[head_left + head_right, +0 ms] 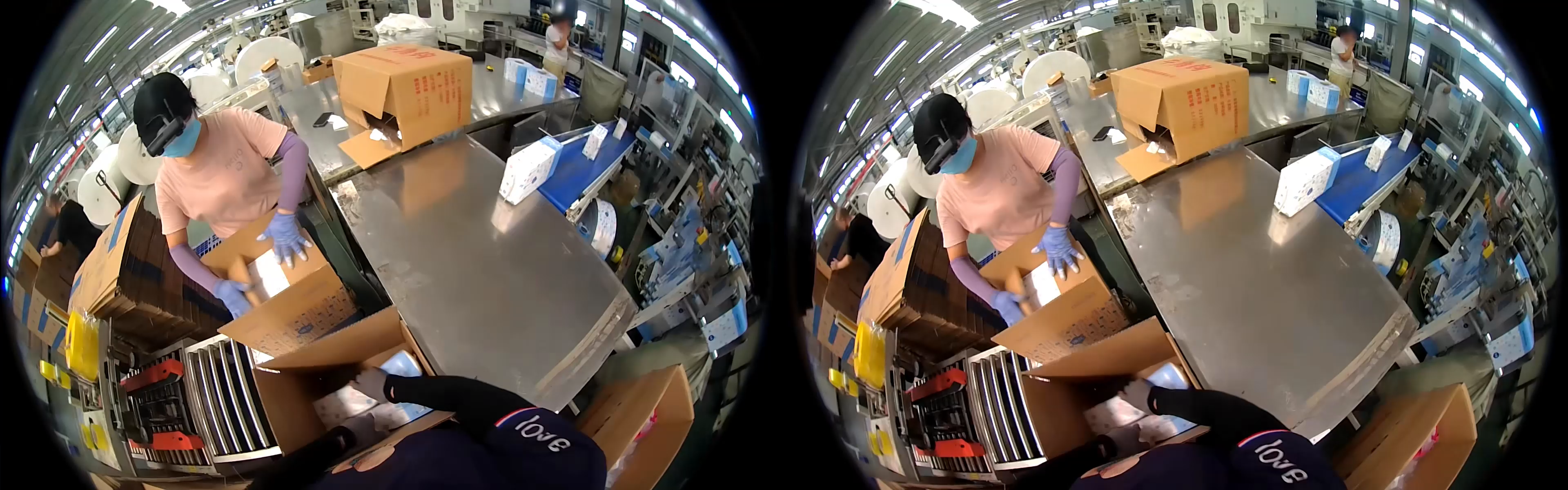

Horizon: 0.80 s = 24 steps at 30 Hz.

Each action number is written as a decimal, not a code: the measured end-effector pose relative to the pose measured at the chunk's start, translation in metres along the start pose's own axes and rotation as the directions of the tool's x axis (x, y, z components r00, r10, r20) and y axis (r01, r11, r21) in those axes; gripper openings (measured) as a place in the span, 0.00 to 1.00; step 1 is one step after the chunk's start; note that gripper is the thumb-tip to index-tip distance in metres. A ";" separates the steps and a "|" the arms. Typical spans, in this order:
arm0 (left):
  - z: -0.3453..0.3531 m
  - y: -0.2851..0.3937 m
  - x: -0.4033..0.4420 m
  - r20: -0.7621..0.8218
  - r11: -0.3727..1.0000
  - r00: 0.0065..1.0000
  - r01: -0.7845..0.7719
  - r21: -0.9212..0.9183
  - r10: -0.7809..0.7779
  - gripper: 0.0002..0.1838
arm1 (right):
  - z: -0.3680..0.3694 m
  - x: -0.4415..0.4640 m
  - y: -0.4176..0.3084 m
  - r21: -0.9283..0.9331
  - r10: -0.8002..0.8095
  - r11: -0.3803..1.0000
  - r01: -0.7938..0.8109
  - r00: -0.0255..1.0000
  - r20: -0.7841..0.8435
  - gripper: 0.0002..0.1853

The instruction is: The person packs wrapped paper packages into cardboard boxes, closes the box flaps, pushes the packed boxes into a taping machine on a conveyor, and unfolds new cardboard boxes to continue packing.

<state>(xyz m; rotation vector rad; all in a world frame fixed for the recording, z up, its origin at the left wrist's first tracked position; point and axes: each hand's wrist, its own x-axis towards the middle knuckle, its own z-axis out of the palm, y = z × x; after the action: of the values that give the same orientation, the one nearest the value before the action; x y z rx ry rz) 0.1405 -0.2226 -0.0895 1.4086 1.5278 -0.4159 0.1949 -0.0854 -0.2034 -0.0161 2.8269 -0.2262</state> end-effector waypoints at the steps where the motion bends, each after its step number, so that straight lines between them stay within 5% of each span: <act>1: -0.002 0.000 0.004 0.041 0.998 0.997 -0.060 -0.017 0.061 0.42 | 0.018 -0.009 0.008 -0.018 -0.013 1.000 0.013 0.999 0.037 0.47; 4: 0.036 -0.031 0.050 -0.128 0.996 0.990 -0.043 0.076 0.052 0.35 | 0.016 -0.025 0.016 0.099 0.074 0.991 -0.093 0.982 0.176 0.58; 7: 0.022 -0.023 0.045 0.006 0.988 0.999 -0.033 0.150 0.032 0.33 | -0.037 -0.038 0.027 0.252 0.004 0.961 -0.111 0.921 0.389 0.54; 9: -0.007 -0.012 0.031 0.051 0.970 0.999 -0.013 0.241 0.001 0.29 | -0.088 -0.083 0.069 0.625 -0.175 0.758 0.186 0.981 -0.079 0.47; 11: -0.011 -0.022 0.038 -0.101 0.954 0.995 0.035 0.299 -0.005 0.29 | -0.147 -0.157 0.138 0.690 -0.041 0.703 0.171 0.979 -0.200 0.31; 13: -0.030 -0.013 0.029 -0.211 0.930 0.978 0.083 0.359 -0.006 0.29 | -0.162 -0.223 0.235 0.986 0.448 0.156 -0.052 0.894 -0.024 0.21; 14: -0.030 -0.015 0.026 -0.265 0.908 0.964 0.100 0.407 0.013 0.29 | -0.165 -0.253 0.274 0.766 0.633 0.628 -0.139 0.664 -0.398 0.18; 15: -0.031 -0.015 0.021 -0.318 0.885 0.947 0.121 0.449 0.032 0.29 | -0.172 -0.280 0.316 0.357 0.504 0.849 -0.389 0.394 -0.768 0.16; 16: -0.036 -0.011 0.011 -0.287 0.855 0.955 0.088 0.511 0.073 0.27 | -0.174 -0.298 0.368 0.061 0.562 0.662 -0.747 0.440 -0.700 0.24; 17: -0.029 -0.020 0.017 -0.190 0.882 0.982 0.070 0.466 0.022 0.26 | -0.177 -0.316 0.420 -0.320 0.615 0.362 -0.876 0.482 -0.624 0.34; 21: -0.044 -0.005 0.008 0.078 0.965 0.991 0.089 0.248 -0.111 0.28 | -0.164 -0.311 0.556 -0.359 0.745 0.327 -0.874 0.473 -0.470 0.31; 24: -0.062 0.003 0.015 0.025 0.942 0.990 0.125 0.311 -0.139 0.27 | -0.159 -0.238 0.588 -0.047 0.788 0.375 -0.926 0.345 -0.509 0.14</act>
<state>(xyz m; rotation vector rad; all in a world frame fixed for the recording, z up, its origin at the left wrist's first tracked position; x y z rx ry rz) 0.1198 -0.1642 -0.0720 1.5254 1.5727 -0.7943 0.3817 0.5284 -0.0753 1.6522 2.7039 0.5830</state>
